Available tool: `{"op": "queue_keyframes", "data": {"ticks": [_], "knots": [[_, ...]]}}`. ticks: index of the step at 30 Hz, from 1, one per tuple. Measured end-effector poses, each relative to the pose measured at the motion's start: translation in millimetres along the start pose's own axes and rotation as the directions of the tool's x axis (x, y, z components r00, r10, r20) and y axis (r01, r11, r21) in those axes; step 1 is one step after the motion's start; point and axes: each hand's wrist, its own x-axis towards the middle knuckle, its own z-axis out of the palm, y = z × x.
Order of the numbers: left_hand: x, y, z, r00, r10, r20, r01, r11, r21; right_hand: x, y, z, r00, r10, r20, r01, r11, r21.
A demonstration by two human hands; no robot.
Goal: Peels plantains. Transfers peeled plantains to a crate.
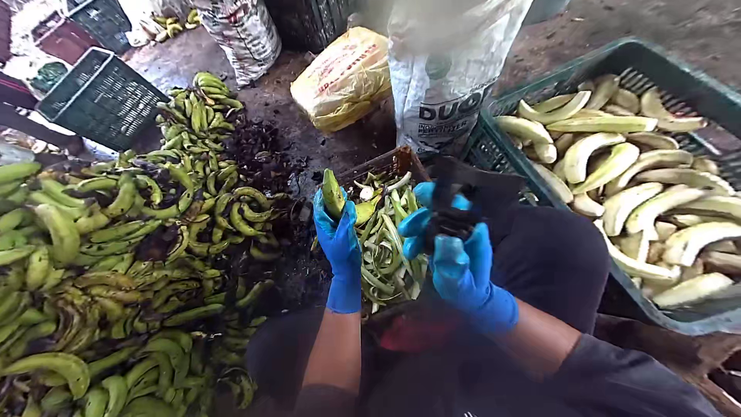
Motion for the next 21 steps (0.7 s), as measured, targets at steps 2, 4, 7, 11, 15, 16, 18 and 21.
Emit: {"op": "queue_keyframes", "data": {"ticks": [2, 4, 7, 11, 15, 16, 18, 21], "knots": [[-1, -1, 5, 0.994, 0.104, 0.046, -0.105, 0.994, 0.034, -7, 25, -7, 0.991, 0.114, 0.075, -0.100, 0.982, -0.163], [-2, 4, 3, 0.983, 0.146, 0.109, -0.144, 0.989, -0.018, -44, 69, -20, 0.743, 0.621, 0.251, -0.533, 0.775, -0.340], [15, 15, -4, 0.996, 0.023, 0.085, -0.011, 0.990, -0.142, -54, 90, -21, 0.183, 0.932, 0.312, -0.805, 0.324, -0.497], [34, 17, -20, 0.958, -0.256, 0.127, 0.264, 0.963, -0.056, 23, 59, -59, 0.414, 0.862, 0.294, -0.759, 0.505, -0.410], [57, 30, -3, 0.859, -0.387, 0.336, 0.493, 0.804, -0.333, 111, 54, -87, 0.896, 0.322, 0.307, -0.113, 0.832, -0.543], [62, 33, 2, 0.833, -0.384, 0.398, 0.529, 0.764, -0.370, 127, 57, -86, 0.927, 0.145, 0.345, 0.097, 0.798, -0.595], [66, 40, 6, 0.819, -0.385, 0.425, 0.546, 0.750, -0.373, 136, 68, -75, 0.910, -0.062, 0.409, 0.330, 0.706, -0.627], [74, 41, -1, 0.856, -0.372, 0.359, 0.489, 0.809, -0.326, 105, 69, -49, 0.861, -0.112, 0.495, 0.420, 0.706, -0.570]]}}
